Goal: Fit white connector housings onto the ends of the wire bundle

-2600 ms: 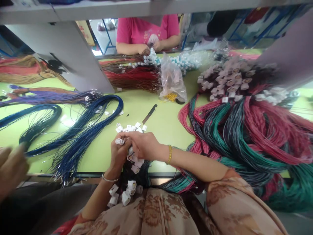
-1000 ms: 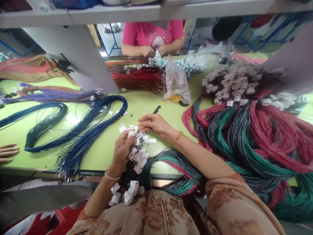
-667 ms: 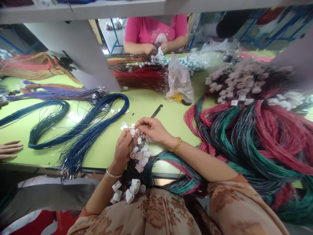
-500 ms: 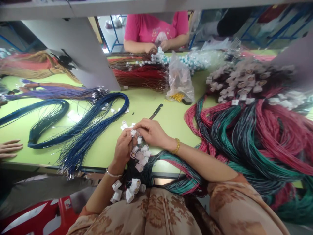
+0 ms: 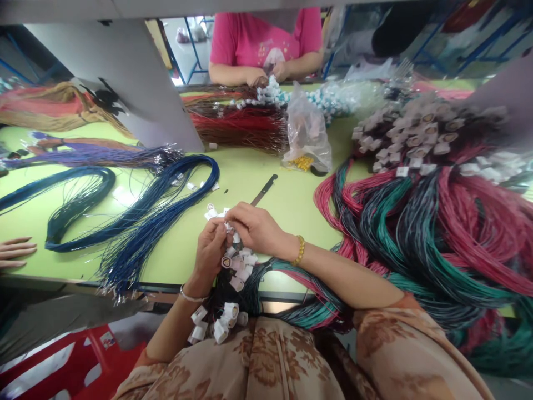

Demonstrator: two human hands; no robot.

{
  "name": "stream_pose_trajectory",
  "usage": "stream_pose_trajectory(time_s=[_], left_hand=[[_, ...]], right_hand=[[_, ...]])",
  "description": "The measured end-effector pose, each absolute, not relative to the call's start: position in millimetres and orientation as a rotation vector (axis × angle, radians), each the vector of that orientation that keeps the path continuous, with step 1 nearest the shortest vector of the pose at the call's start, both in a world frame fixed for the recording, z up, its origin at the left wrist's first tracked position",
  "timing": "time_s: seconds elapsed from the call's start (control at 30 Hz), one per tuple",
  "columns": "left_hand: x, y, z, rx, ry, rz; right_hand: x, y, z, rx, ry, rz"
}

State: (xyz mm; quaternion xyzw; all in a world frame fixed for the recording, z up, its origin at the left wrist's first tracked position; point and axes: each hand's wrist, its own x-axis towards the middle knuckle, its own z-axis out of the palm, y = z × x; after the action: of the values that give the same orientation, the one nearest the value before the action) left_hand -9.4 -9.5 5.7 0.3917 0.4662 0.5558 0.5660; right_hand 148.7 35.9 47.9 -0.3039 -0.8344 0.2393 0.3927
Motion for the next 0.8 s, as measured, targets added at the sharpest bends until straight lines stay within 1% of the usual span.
stream_pose_trajectory(time_s=[0.3,0.43,0.53,0.6,0.7,0.8], left_hand=[[-9,-10,8,1.003,1.176,1.355],[-8,-9,6,0.960,1.207,1.411],[-7,-9,8,0.946,1.235,1.472],[-7,-8,10,0.932,1.241,1.477],[-10,-6,10,0.913,1.235,1.488],[-19,0,7,0.845,1.314,1.665]], right_hand=[[149,34,50,-0.868,-2.310,0.550],[140,20,42,-0.971,-2.380,0.586],[132,10,35,-0.963,-2.390,0.623],[130,11,34,-0.954,-2.336,0.688],[139,25,42,-0.997,-2.106,0.838],[159,45,56,-1.040,-1.867,0.922]])
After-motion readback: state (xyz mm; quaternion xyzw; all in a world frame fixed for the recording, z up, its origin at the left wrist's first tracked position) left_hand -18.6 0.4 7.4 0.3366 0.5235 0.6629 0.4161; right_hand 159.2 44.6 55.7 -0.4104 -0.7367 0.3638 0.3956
